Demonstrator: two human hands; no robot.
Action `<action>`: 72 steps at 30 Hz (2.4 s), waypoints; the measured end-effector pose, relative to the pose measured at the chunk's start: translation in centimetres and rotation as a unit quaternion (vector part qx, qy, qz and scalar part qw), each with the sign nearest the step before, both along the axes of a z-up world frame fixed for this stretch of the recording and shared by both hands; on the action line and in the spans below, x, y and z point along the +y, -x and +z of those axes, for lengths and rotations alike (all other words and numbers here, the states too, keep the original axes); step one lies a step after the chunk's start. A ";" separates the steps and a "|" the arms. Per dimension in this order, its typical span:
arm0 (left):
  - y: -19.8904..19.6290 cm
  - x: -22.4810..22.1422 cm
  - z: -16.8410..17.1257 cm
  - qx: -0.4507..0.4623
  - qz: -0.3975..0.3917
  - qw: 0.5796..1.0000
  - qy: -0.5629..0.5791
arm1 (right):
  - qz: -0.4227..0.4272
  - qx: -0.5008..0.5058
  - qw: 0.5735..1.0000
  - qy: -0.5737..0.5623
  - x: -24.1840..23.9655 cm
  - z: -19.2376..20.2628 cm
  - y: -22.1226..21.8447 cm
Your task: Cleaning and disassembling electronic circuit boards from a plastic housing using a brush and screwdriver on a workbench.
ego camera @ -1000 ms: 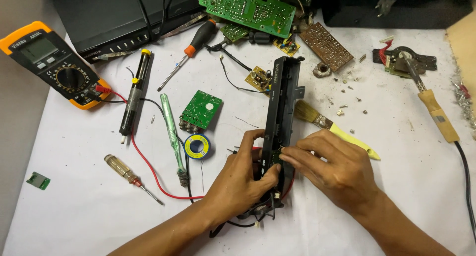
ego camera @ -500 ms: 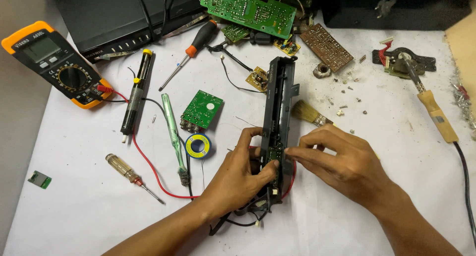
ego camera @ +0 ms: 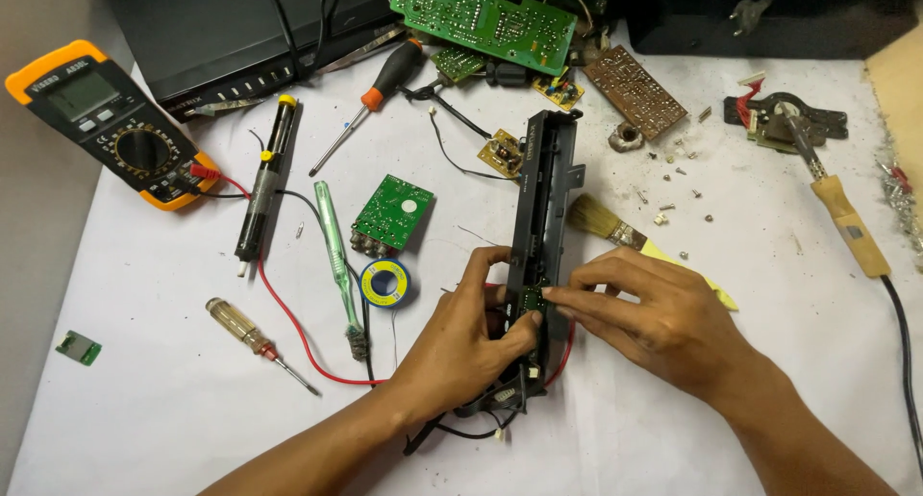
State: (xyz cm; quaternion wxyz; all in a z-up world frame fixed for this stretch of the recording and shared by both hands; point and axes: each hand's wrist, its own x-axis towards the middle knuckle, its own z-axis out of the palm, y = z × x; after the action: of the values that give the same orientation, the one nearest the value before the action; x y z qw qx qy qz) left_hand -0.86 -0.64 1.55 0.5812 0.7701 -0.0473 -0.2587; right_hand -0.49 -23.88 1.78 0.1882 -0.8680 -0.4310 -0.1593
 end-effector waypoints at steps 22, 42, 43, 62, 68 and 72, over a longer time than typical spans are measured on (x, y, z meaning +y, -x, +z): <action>-4.8 4.4 2.3 -0.063 0.221 0.953 0.197 | -0.297 -0.056 0.949 0.088 -5.2 0.6 -1.1; -7.2 8.5 2.7 -0.114 0.245 0.920 0.283 | -0.041 0.074 0.995 0.053 4.4 1.1 -0.2; -7.3 9.3 2.5 -0.115 0.245 0.920 0.283 | -0.040 0.074 0.995 0.053 4.6 1.1 -0.6; -7.4 14.1 5.5 -0.131 0.309 0.890 0.308 | -0.065 0.143 0.980 0.125 16.0 1.0 -13.2; -7.9 13.5 4.7 -0.126 0.305 0.893 0.307 | -0.048 0.100 0.985 0.131 15.5 0.2 -11.7; -7.9 13.0 4.2 -0.115 0.295 0.896 0.313 | -0.143 0.011 0.985 0.097 10.9 -0.2 -13.3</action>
State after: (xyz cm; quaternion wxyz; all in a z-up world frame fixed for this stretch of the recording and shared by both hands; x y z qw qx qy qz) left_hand 7.02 12.35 5.70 0.8322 0.5516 0.0368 0.0432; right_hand 12.83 -12.94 1.55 0.0831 -0.9365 -0.3141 -0.1318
